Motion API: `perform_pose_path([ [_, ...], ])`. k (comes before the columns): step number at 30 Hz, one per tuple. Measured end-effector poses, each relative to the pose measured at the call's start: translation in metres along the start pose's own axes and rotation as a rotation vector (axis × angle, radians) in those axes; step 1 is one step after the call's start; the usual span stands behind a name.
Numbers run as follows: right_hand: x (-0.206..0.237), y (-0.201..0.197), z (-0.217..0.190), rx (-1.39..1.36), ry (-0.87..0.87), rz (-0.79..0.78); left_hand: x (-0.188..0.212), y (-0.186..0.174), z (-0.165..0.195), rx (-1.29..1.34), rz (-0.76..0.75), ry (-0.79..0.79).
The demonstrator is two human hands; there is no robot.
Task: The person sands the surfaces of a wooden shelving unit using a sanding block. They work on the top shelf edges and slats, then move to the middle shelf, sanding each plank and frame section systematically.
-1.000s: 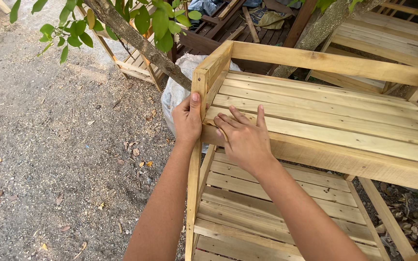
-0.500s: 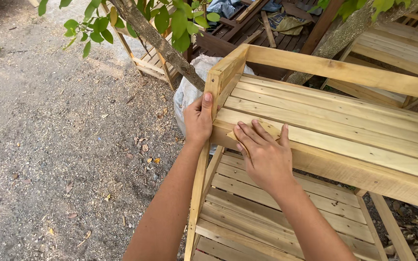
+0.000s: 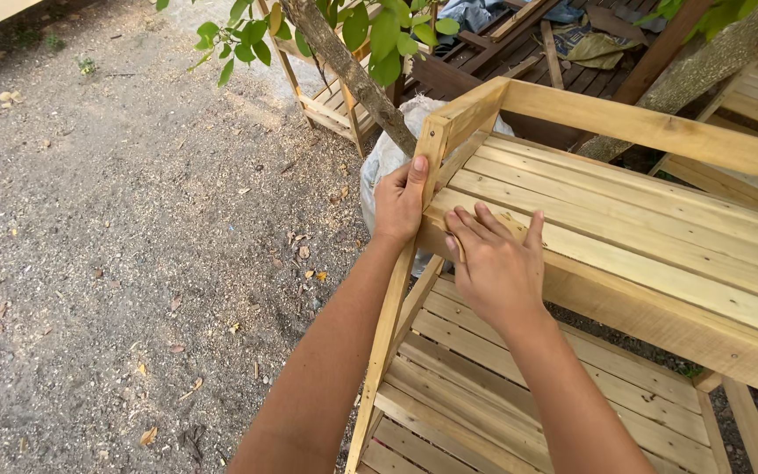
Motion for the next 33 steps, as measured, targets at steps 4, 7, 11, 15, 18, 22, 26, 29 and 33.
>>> perform_pose_path([
  [4,-0.004,-0.005,-0.005,-0.014,-0.067,0.034,0.000,0.003,-0.002,0.053,-0.024,-0.007],
  [7,-0.004,-0.012,-0.005,-0.010,-0.060,0.070,0.000,0.003,0.002,0.039,-0.010,0.023],
  [11,-0.006,-0.005,-0.007,0.035,-0.063,0.001,0.003,-0.001,0.003,-0.055,0.032,-0.004],
  [15,-0.010,0.000,-0.006,-0.013,-0.085,0.005,0.003,0.000,0.000,0.040,0.020,-0.021],
  [18,-0.014,0.000,-0.005,-0.034,-0.077,0.017,0.000,0.002,0.000,0.012,0.003,-0.003],
  [22,-0.017,-0.001,-0.009,-0.019,-0.104,0.011,0.001,0.002,0.000,0.065,0.027,-0.013],
  [26,-0.014,-0.008,-0.015,-0.076,-0.180,0.104,0.005,0.001,0.001,0.035,0.054,-0.023],
  [29,-0.014,-0.010,-0.014,-0.056,-0.175,0.156,0.004,0.002,0.003,0.036,0.043,0.007],
  [33,-0.018,-0.007,-0.015,-0.065,-0.170,0.134,0.002,0.001,0.003,0.026,0.068,0.017],
])
Point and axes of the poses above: each hand's wrist, its own x-axis away from the middle knuckle, its own y-axis out of the palm, z = x × y, the point moved 7 cm from there along -x, towards the middle knuckle, and after that the axes turned 15 degrees about x, right-handed, at the moved point
